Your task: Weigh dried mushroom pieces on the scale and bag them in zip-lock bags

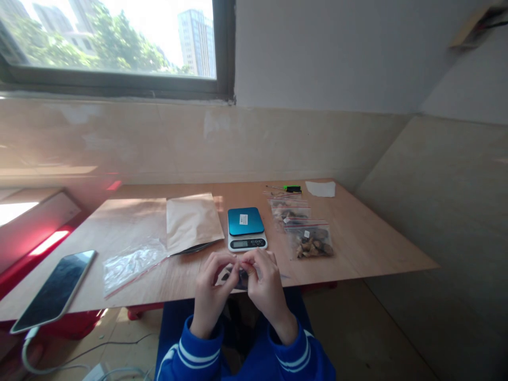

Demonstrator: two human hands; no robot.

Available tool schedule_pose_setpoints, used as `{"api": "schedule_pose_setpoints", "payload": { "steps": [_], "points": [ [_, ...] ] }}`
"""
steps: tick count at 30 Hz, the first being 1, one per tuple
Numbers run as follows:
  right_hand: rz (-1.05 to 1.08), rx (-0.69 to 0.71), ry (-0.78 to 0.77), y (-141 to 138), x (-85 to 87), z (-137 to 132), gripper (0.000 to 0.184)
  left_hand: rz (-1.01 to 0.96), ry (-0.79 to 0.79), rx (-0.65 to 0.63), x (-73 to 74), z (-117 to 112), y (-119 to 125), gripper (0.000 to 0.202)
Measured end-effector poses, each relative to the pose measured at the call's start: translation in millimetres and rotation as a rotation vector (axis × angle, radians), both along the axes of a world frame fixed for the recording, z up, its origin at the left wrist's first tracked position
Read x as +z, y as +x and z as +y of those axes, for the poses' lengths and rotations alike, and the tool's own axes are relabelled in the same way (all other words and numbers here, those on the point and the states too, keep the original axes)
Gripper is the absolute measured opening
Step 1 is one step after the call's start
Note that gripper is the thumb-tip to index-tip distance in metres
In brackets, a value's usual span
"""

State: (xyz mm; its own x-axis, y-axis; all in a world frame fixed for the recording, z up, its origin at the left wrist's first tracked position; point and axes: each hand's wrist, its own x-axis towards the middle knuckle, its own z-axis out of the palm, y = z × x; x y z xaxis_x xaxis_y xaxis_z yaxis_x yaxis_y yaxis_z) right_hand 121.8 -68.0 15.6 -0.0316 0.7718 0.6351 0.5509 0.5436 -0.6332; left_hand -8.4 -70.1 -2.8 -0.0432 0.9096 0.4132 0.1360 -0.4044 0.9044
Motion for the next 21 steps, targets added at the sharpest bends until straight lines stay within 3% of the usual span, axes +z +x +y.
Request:
{"api": "schedule_pose_setpoints", "payload": {
  "steps": [6, 10, 16, 21],
  "points": [
    [0.018, 0.086, -0.084, 1.5, -2.3, 2.5, 0.009, -0.042, -0.006, 0.078, -0.4, -0.2, -1.4, 0.007],
    [-0.075, 0.127, -0.092, 10.1, -7.7, 8.6, 0.019, -0.069, -0.008, 0.118, 2.7, 0.4, -6.4, 0.008],
    [-0.172, -0.007, 0.039, 14.2, -12.6, 9.7, 0.029, -0.122, -0.075, 0.02, 7.0, 0.6, -3.6, 0.009],
    [-0.26, -0.027, 0.086, 10.3, -11.7, 6.7, 0.032, -0.101, -0.159, -0.081, 6.1, -0.8, 0.7, 0.013]
  ]
}}
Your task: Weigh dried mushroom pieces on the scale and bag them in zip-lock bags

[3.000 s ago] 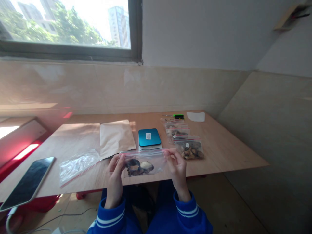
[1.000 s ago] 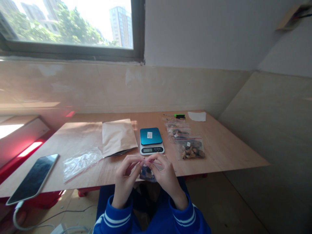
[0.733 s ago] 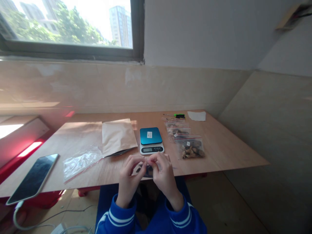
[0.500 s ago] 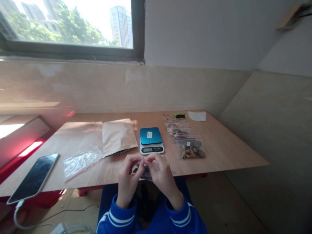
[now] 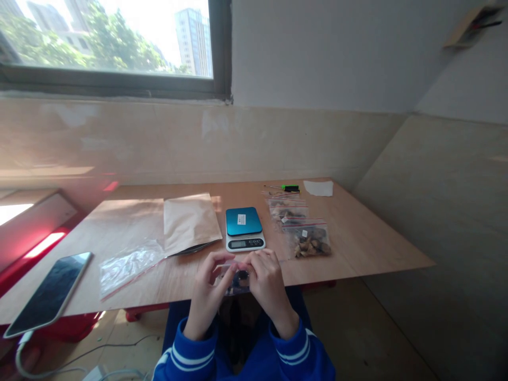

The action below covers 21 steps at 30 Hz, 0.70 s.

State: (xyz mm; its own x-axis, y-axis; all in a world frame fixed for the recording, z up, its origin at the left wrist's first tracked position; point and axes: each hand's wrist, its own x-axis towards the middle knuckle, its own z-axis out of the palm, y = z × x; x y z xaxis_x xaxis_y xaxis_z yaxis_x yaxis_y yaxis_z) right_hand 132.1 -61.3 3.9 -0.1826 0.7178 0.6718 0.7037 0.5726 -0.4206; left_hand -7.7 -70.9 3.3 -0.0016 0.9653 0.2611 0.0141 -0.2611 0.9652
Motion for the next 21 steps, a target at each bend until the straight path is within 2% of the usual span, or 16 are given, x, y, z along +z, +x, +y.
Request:
{"api": "schedule_pose_setpoints", "payload": {
  "steps": [8, 15, 21],
  "points": [
    [0.041, 0.127, -0.062, 9.7, -6.3, 8.8, 0.022, 0.134, 0.158, 0.108, -10.5, 4.0, -10.9, 0.004],
    [0.079, 0.097, 0.015, 10.9, -13.8, 12.2, 0.028, 0.152, 0.182, 0.115, -17.1, 7.9, -13.3, 0.005],
    [0.061, 0.118, -0.025, 12.3, -20.7, 17.7, 0.018, 0.168, 0.183, 0.242, -21.6, 11.9, -14.8, 0.005]
  ]
}}
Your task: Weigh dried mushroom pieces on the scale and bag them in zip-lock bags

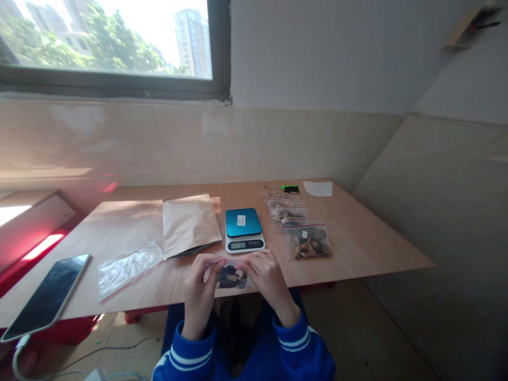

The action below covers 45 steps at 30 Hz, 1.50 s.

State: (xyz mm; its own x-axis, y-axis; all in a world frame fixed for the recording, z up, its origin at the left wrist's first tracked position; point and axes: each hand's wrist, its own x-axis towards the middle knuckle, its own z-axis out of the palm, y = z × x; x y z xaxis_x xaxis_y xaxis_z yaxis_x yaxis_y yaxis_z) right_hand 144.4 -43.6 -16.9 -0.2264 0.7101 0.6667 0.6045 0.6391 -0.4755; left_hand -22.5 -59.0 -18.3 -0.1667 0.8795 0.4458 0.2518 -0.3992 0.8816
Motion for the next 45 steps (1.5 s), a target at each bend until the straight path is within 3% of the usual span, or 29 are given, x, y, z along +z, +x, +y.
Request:
{"api": "schedule_pose_setpoints", "payload": {
  "steps": [5, 11, 16, 25, 31, 37, 42, 45],
  "points": [
    [0.02, -0.032, 0.004, 1.3, -6.9, 3.5, 0.027, -0.016, -0.016, 0.022, -4.2, -0.4, -0.3, 0.007],
    [0.048, 0.035, -0.078, 8.5, -7.5, 5.4, 0.013, -0.091, -0.057, 0.091, 2.0, -2.5, -0.5, 0.01],
    [0.062, 0.037, -0.152, 17.2, -10.2, 5.8, 0.022, -0.112, -0.078, 0.062, 1.7, -1.7, -4.2, 0.011],
    [0.149, 0.118, -0.279, 22.6, 0.0, 0.7, 0.017, -0.189, -0.164, 0.105, 7.8, -4.1, -5.2, 0.018],
    [0.231, 0.143, -0.427, 28.9, 4.5, -2.4, 0.025, -0.191, -0.202, 0.076, 8.3, -3.1, -1.5, 0.023],
    [0.28, 0.192, -0.506, 35.1, 11.2, -4.8, 0.03, -0.205, -0.216, 0.159, 8.4, -2.0, -6.9, 0.027],
    [0.345, 0.11, -0.492, 41.7, 9.8, -3.3, 0.029, -0.247, -0.236, 0.098, 6.3, -3.8, -5.1, 0.03],
    [0.432, 0.06, -0.49, 43.2, 8.5, -2.2, 0.03, -0.276, -0.255, 0.0, 5.9, -5.5, -1.1, 0.031]
  ]
}}
